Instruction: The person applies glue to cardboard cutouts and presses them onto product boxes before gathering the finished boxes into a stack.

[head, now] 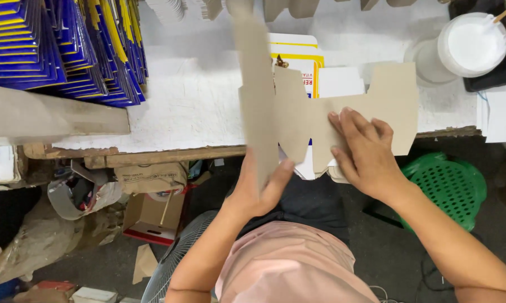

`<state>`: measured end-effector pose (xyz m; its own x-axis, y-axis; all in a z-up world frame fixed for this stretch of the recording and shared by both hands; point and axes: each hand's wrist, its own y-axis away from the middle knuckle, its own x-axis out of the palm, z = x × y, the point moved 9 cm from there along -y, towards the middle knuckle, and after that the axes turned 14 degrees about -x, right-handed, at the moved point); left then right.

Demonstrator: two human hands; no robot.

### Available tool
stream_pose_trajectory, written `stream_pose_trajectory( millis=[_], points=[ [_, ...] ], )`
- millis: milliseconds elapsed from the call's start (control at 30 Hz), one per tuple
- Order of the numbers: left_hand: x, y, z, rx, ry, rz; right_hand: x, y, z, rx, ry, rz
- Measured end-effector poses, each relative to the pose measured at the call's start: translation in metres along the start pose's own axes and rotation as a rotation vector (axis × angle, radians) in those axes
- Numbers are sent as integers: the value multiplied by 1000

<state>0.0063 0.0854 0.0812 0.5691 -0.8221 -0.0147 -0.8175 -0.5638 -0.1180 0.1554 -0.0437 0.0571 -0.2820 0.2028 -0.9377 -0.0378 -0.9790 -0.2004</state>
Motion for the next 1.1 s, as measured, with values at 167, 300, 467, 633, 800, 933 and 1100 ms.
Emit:
stream_pose_trajectory(
  millis=[167, 300, 467, 633, 800, 933, 1100],
  points=[
    [35, -13, 56, -88, -963, 33, -16, -3, -23, 65, -321, -132],
    [37, -9, 65, -82, -962, -5, -16, -14, -25, 33, -252, -112],
    [35, -7, 64, -33, -936, -50, -15, -36, -12, -52, 65, -55],
    [33, -10, 63, -61, -937, -44, -20, -33, -11, -72, 54, -59],
    [33, -10, 62, -72, -944, -33, -23, -42, -8, -62, 50, -64],
    [32, -10, 59, -57, -890, -46, -17, -46, -4, -69, 136, -49],
    [32, -9, 64, -83, -898, -34, -22, -37, 11, -88, 206, -32]
  ],
)
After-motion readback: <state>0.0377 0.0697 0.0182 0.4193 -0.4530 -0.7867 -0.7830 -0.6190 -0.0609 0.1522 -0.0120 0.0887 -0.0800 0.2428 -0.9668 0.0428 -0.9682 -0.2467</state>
